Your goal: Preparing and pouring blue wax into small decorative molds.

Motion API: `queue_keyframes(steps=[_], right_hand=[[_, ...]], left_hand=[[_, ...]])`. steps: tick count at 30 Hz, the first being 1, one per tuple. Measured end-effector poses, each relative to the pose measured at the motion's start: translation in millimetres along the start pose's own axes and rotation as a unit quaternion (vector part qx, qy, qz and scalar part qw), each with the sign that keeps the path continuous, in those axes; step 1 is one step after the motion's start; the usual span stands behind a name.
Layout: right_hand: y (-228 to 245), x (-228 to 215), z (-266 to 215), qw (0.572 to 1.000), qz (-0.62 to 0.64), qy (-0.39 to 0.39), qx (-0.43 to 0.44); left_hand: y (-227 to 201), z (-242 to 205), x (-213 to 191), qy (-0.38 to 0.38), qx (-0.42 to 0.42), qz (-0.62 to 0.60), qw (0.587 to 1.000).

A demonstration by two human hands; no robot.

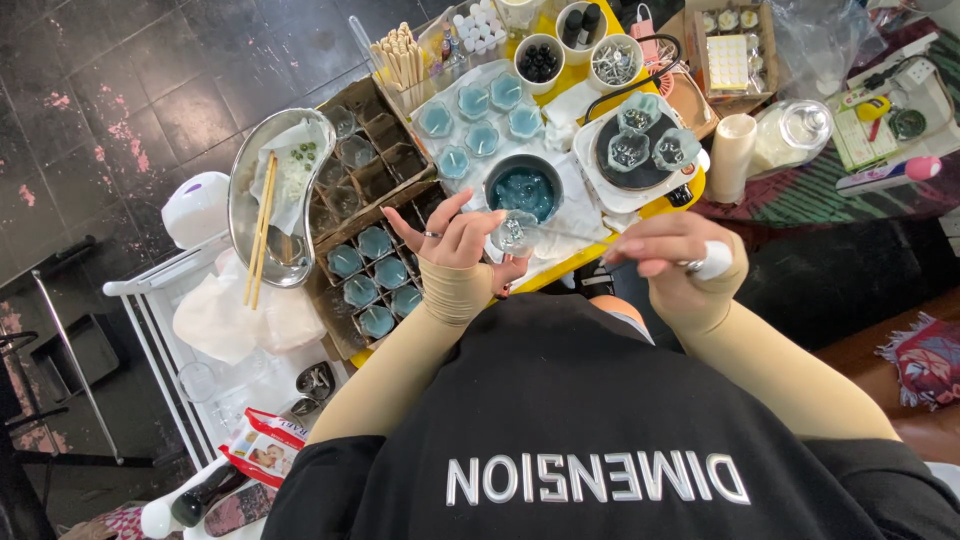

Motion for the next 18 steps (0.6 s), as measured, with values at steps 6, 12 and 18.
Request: queue_keyframes(steps=[6, 12, 18], right_hand=[[2, -1, 3, 0.999, 0.005, 0.021, 0.028], [-19, -18, 40, 0.978, 0.145, 0.049, 0.144], [-27, -12, 59, 0.977, 0.116, 0.082, 0.161]], left_hand=[[-2, 10, -2, 0.128, -0.072, -0.139, 0.979], [5, 28, 1, 0.301, -0.085, -0.304, 0.9], [11, 27, 6, 0.345, -0.095, -0.339, 0.87]])
Point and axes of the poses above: each hand's wrist, its own z-axis towards the middle knuckle, its own x-axis out of the palm, y = z × x, the point moved 1 cm from there along z, towards the middle knuckle, and after that the axes turned 9 degrees about -y, right-handed, at the moved point
